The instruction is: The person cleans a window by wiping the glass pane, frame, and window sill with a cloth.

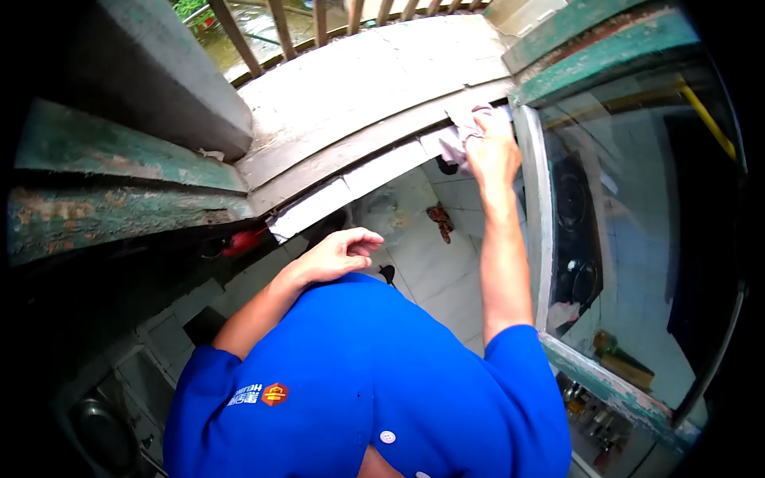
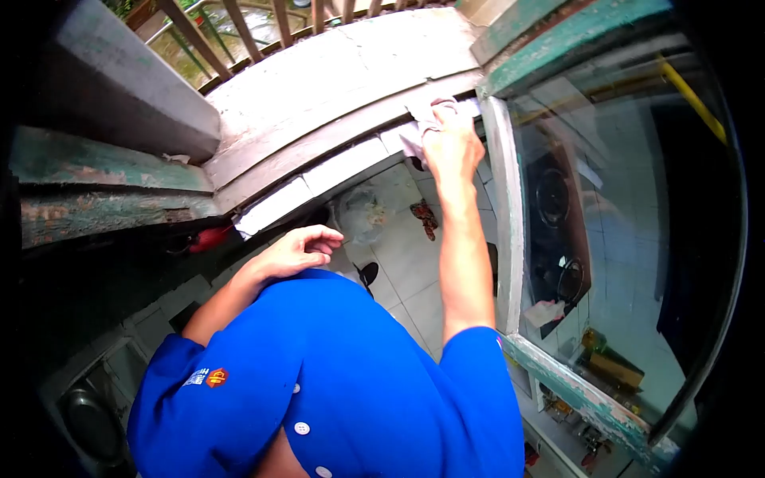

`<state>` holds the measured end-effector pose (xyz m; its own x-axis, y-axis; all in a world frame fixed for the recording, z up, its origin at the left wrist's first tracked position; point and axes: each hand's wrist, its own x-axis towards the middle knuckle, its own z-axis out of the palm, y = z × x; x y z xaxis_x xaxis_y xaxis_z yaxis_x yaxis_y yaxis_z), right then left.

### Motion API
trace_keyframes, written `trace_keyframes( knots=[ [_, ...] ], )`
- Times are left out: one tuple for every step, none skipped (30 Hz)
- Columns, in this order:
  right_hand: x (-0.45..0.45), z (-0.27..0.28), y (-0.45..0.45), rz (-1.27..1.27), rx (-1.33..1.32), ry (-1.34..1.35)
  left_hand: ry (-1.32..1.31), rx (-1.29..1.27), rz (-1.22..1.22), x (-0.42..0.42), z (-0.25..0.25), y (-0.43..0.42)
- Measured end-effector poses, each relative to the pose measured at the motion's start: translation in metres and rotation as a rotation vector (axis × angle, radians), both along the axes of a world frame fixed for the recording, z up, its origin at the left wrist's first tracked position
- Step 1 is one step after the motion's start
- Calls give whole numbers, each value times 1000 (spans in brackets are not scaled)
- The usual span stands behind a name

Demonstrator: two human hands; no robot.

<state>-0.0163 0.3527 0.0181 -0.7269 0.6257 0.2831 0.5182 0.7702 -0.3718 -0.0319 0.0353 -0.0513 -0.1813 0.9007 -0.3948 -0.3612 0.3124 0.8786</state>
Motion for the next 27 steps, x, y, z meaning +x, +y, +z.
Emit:
trace_keyframes(
  knots=[
    [0,0,-8,43,-91,-92,-11,-2,1,-1,1,1],
    [-3,0,-26,86,-182,-179,-19,-1,2,-2,1,3],
    [4,-3,-41,221,-159,-165,56,-9,-20,-2,0,5],
    [16,-6,-48,350,-146,-135,38,-7,-24,-4,1,6],
    [20,3,-52,326,-173,-90,48,4,-7,-5,3,7],
    [22,18,-54,300,-203,-47,56,11,7,-5,6,8],
    [17,33,-42,175,-189,-89,53,16,1,-5,6,10],
    [8,45,-27,111,-152,-2,40,4,-7,-6,6,10],
    [-4,48,-7,39,-47,-47,31,-10,-16,-7,7,11],
    [-14,44,14,1,169,-49,36,-9,-20,-8,8,12],
    [-23,39,33,-48,266,-88,13,-6,-27,-7,9,14],
    [-35,34,46,-104,314,-115,-11,-3,-32,-6,10,14],
    [-46,31,54,-105,316,-177,-14,5,-27,-6,9,13],
    [-55,28,61,-106,318,-244,-21,14,-24,-5,8,13],
    [-66,25,71,-102,320,-245,-1,13,-31,-7,8,13],
    [-76,24,77,-102,318,-359,17,9,-39,-8,8,12],
    [-82,20,81,-100,316,-474,12,7,-35,-9,8,12],
    [-85,15,82,-94,315,-476,16,1,-28,-10,9,11],
    [-89,17,77,-79,261,-449,21,-2,-23,-12,10,11],
    [-91,20,73,-68,207,-423,18,0,-24,-13,9,11],
    [-88,20,66,-90,186,-374,13,-5,-21,-14,8,10],
    [-85,23,62,-111,75,-371,9,-4,-15,-15,7,12],
    [-76,22,62,-57,71,-326,6,8,-14,-14,5,12],
    [-65,19,61,-2,64,-279,3,8,-17,-14,4,12],
    [-58,21,58,64,100,-305,5,10,-18,-15,3,12],
    [-57,30,55,67,107,-306,-17,17,-17,-15,2,12],
    [-57,42,52,3,60,-305,-27,23,-10,-15,1,12]
  ],
)
